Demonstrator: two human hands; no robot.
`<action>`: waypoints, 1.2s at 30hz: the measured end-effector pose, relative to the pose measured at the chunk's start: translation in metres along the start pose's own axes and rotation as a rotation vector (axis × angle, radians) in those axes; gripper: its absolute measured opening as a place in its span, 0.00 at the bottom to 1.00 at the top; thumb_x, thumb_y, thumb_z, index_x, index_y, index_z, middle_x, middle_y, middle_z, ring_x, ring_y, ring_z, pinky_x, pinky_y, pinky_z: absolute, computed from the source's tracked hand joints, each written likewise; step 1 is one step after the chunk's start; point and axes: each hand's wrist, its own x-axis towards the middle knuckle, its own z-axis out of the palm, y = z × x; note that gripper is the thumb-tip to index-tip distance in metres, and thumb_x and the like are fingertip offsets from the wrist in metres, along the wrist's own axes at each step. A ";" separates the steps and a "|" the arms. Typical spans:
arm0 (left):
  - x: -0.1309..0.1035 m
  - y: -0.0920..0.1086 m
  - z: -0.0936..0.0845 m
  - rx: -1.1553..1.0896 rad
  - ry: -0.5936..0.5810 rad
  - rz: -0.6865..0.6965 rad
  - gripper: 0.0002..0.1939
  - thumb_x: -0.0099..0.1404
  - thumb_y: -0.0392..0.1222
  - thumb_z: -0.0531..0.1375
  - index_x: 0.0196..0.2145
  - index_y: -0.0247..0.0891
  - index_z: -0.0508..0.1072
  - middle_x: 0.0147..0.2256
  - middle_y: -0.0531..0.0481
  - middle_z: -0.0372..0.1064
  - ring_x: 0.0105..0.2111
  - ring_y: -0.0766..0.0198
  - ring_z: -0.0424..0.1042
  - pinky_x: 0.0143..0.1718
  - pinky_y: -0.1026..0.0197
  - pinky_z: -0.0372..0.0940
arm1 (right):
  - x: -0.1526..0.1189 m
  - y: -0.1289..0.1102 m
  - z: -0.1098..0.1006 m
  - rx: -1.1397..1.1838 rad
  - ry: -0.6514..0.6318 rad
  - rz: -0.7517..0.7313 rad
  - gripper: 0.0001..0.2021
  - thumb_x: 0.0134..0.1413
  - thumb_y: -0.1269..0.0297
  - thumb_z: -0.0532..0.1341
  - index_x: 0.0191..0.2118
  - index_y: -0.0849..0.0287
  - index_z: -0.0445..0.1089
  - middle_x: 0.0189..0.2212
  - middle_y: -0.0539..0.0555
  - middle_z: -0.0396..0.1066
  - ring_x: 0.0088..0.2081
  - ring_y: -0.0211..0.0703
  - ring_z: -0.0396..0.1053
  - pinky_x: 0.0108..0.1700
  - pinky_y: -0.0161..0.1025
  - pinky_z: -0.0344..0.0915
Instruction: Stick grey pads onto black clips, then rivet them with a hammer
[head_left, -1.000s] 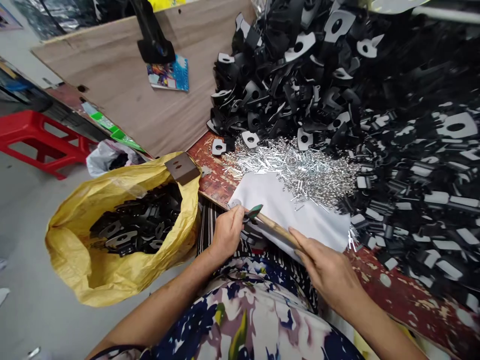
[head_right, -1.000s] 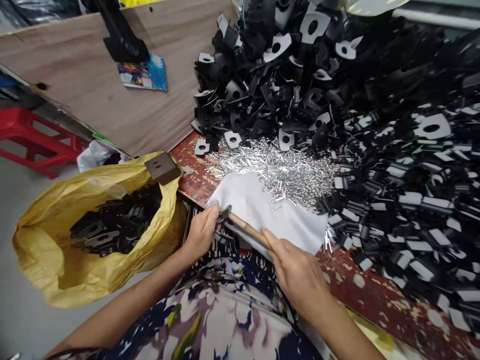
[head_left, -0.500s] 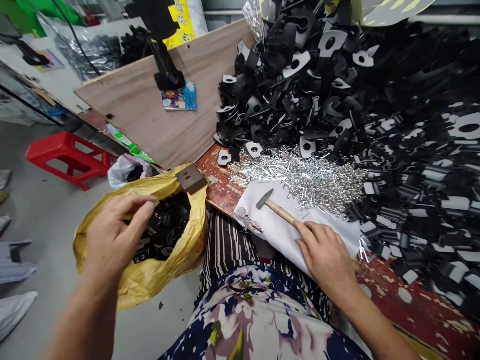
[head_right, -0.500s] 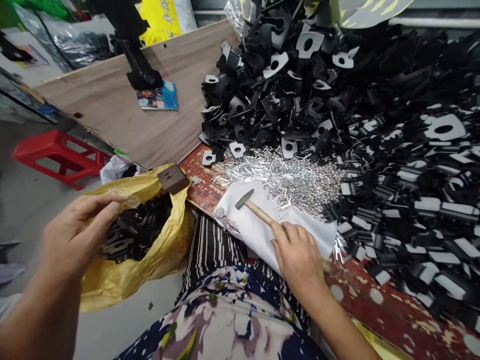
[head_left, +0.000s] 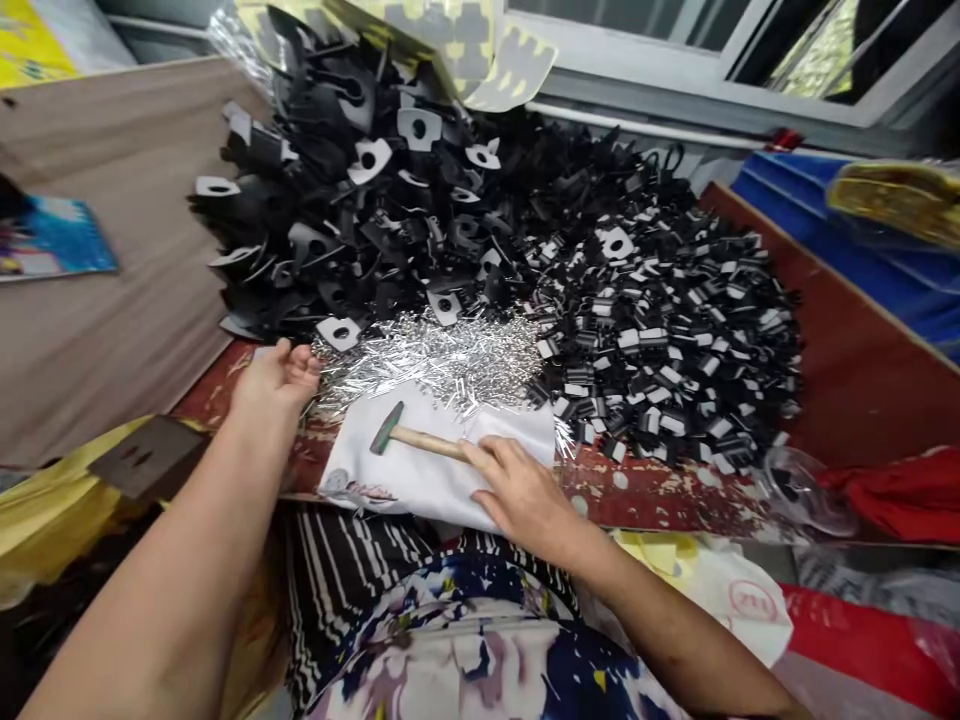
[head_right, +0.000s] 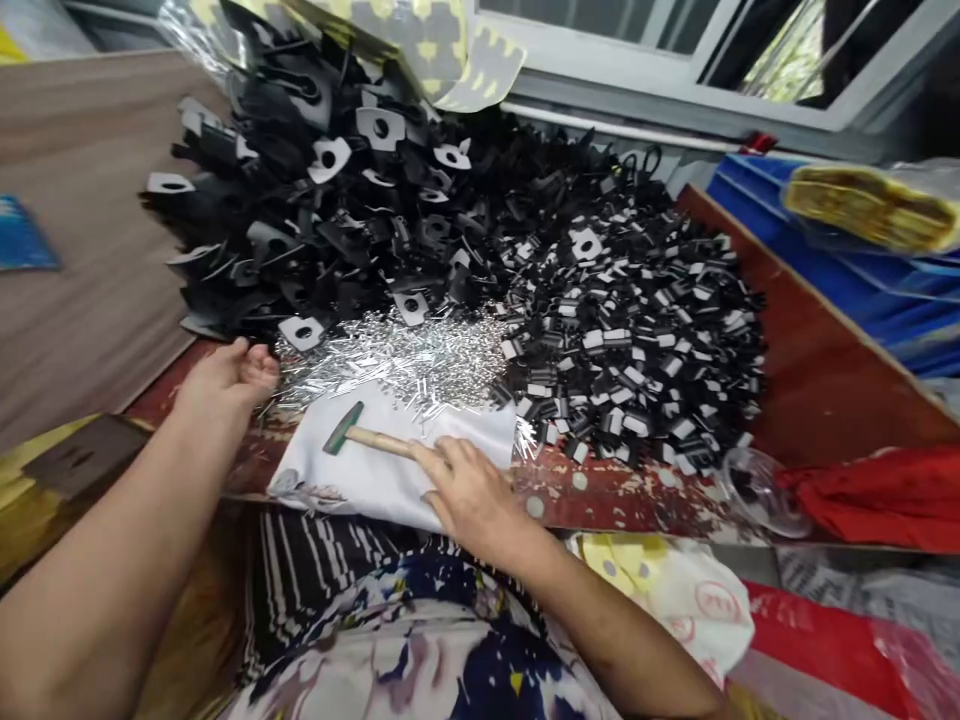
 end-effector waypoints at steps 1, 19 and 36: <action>-0.004 0.003 0.000 0.008 0.055 -0.012 0.20 0.78 0.24 0.37 0.31 0.39 0.55 0.19 0.61 0.59 0.17 0.75 0.59 0.23 0.75 0.60 | -0.004 0.009 -0.009 0.084 0.037 -0.004 0.28 0.66 0.68 0.61 0.69 0.53 0.60 0.55 0.61 0.72 0.54 0.52 0.70 0.55 0.51 0.72; -0.167 -0.070 -0.064 0.261 -0.184 -0.268 0.25 0.52 0.52 0.77 0.27 0.37 0.66 0.15 0.61 0.59 0.13 0.76 0.53 0.16 0.71 0.53 | 0.090 0.131 -0.061 -0.305 0.565 0.228 0.06 0.61 0.63 0.64 0.38 0.58 0.77 0.50 0.60 0.77 0.52 0.55 0.70 0.65 0.63 0.54; -0.209 -0.074 -0.010 0.438 -0.374 -0.127 0.15 0.53 0.52 0.74 0.25 0.38 0.80 0.43 0.46 0.66 0.36 0.60 0.67 0.30 0.62 0.70 | 0.035 -0.009 -0.024 0.321 0.435 0.000 0.09 0.64 0.71 0.60 0.42 0.51 0.78 0.36 0.48 0.81 0.39 0.44 0.79 0.68 0.64 0.59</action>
